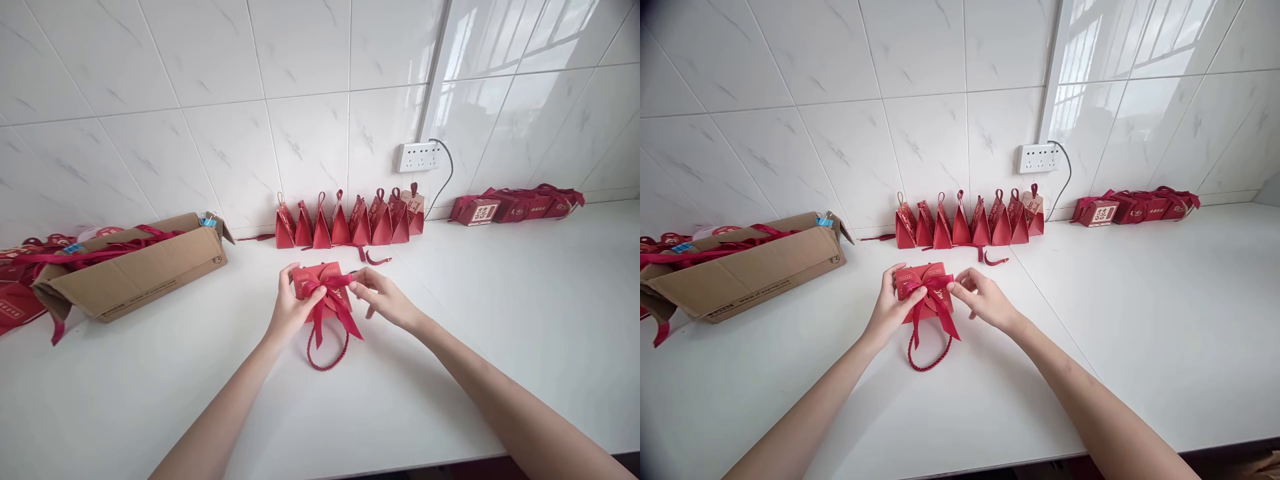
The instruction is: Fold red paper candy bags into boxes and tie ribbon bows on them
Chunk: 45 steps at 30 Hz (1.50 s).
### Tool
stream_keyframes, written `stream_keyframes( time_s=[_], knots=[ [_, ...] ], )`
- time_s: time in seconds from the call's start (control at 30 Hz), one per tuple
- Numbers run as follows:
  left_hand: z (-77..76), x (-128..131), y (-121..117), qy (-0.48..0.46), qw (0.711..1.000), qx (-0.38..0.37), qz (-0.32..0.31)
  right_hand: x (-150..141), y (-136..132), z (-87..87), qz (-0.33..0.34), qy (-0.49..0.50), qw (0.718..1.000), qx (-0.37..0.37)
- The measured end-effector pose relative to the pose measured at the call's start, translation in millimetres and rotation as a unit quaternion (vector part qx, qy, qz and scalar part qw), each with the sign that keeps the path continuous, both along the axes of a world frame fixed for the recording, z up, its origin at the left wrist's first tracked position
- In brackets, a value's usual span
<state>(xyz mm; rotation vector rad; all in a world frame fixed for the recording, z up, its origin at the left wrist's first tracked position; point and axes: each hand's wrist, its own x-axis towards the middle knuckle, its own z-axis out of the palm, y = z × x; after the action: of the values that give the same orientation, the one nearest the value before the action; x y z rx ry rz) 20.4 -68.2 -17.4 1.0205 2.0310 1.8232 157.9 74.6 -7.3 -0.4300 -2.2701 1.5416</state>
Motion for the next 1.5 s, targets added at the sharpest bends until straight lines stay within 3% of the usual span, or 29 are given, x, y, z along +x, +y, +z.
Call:
stream_keyframes(
  time_s=[0.17,0.3,0.4,0.63,0.8,0.97,1.2,1.5],
  knots=[
    [1.1,7,-3,0.045,0.997,0.003,-0.062,-9,-6,-15.0,0.014,0.127,0.991,-0.043],
    [-0.8,3,-10,0.150,0.982,0.034,-0.109,-9,-8,-15.6,0.016,0.147,0.985,-0.086],
    [-2.0,-2,-14,0.166,0.974,0.057,-0.146,-8,-8,-10.7,0.020,0.143,0.985,-0.095],
    [1.7,-4,-10,0.174,0.979,0.060,-0.091,-4,-9,-2.1,0.026,0.125,0.985,-0.114],
    [2.5,-2,-10,0.146,0.984,0.055,-0.086,-3,-10,-2.8,0.051,0.129,0.986,-0.097],
    [6.5,3,-11,0.120,0.986,0.082,-0.086,-6,-12,-6.1,0.004,0.131,0.986,-0.099],
    [12.8,9,-10,0.094,0.982,0.122,-0.105,-8,-11,-7.4,0.007,0.137,0.980,-0.142],
    [5.4,12,-6,0.081,0.977,0.189,0.058,-9,-15,-9.5,0.010,0.138,0.975,-0.172]
  ],
)
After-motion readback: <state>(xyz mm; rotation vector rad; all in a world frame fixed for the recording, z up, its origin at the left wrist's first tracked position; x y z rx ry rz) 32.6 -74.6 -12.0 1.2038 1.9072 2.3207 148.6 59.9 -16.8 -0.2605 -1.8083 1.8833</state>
